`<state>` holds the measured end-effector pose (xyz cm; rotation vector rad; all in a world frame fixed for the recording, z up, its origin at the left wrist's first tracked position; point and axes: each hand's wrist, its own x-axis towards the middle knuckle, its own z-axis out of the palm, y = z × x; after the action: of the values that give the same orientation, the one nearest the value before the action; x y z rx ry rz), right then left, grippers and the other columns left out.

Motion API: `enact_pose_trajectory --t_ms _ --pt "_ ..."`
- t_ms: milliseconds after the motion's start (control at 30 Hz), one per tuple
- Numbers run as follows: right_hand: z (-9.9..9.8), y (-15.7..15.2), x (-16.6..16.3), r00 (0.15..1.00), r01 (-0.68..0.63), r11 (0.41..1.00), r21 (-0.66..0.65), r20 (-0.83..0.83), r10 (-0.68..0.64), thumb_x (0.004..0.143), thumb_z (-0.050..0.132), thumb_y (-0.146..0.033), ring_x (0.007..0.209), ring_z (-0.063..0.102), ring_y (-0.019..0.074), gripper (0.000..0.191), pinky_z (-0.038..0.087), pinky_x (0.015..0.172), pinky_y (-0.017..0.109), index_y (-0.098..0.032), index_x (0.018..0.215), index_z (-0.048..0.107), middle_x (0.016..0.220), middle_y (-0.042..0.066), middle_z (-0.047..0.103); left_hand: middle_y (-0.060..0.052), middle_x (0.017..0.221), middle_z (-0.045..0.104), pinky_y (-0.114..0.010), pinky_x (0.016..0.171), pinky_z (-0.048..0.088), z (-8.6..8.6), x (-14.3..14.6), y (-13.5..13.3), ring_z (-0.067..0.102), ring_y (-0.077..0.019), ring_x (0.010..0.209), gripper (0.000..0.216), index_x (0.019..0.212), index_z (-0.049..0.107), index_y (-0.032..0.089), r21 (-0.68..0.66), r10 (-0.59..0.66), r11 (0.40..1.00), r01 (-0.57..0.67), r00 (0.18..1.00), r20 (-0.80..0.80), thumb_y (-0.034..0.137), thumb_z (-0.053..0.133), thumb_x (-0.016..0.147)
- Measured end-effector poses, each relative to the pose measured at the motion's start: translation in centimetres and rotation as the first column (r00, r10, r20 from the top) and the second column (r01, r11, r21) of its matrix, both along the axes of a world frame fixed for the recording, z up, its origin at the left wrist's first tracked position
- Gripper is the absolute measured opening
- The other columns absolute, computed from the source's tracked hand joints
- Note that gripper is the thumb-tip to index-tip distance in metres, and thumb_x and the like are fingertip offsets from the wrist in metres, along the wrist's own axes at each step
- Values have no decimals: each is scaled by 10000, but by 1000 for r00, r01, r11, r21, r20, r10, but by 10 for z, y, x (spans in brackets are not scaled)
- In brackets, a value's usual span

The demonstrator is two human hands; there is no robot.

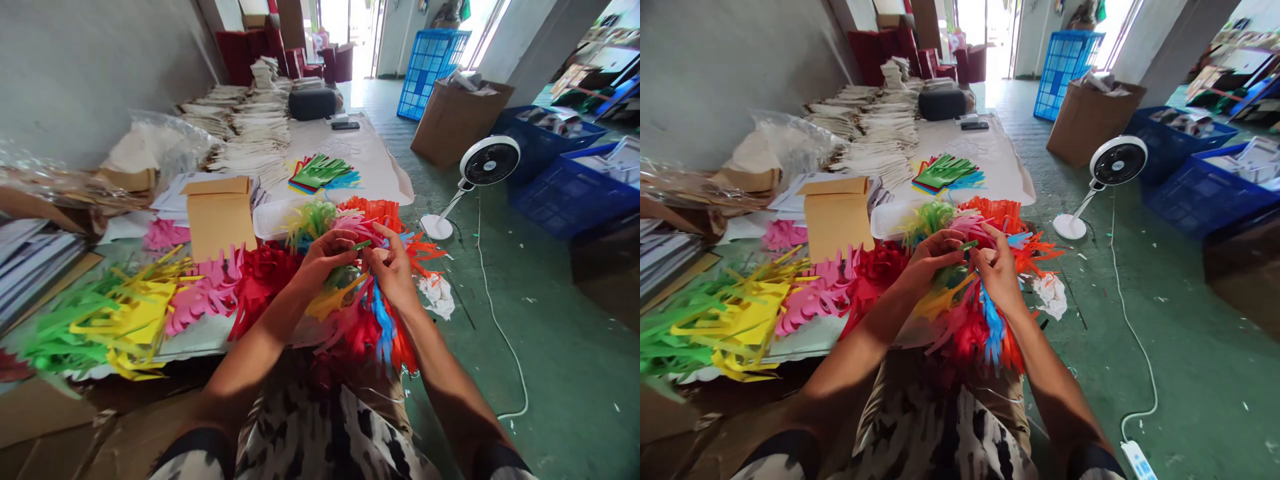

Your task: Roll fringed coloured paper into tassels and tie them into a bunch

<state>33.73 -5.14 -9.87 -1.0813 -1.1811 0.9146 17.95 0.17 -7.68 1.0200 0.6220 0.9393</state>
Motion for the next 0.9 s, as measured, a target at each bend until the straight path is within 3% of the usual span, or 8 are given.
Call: enact_pose_trajectory --t_ms 167,400,600,700,900 --pt "-1 -2 1 1000 -3 1000 -3 29 3 973 638 -601 571 511 184 544 378 550 331 -331 1434 535 651 -45 578 -2 896 722 -261 764 573 -4 -1 -4 683 -132 786 376 1017 774 230 60 -13 998 13 1000 -12 307 948 693" --pt "2 -5 0 1000 -27 999 25 -12 28 977 655 -561 557 483 170 469 383 558 324 -319 1373 592 625 -56 559 12 878 717 -285 799 569 -11 -2 -10 701 -144 782 410 1093 690 233 135 -3 991 3 1000 2 373 914 779" --pt "-1 -7 3 996 -83 997 7 -21 83 980 654 -553 582 410 139 397 328 566 291 -259 1248 664 639 -74 422 7 906 725 -246 769 524 -16 -3 -13 686 -141 829 435 1117 605 245 287 22 958 16 991 -129 395 885 820" --pt "-3 -8 6 993 -84 996 -34 81 86 981 652 -516 595 343 128 314 264 561 286 -234 1112 699 670 -70 363 -5 918 719 -261 805 528 -16 -4 -15 693 -155 869 373 1101 591 236 408 72 913 24 974 -217 379 841 863" --pt "-6 -7 8 982 -43 999 0 186 42 974 632 -398 614 337 134 176 259 578 288 -232 957 687 678 -60 361 -10 946 727 -263 815 519 -13 -7 -20 703 -154 872 253 1141 564 236 640 166 760 113 919 -358 264 718 943"
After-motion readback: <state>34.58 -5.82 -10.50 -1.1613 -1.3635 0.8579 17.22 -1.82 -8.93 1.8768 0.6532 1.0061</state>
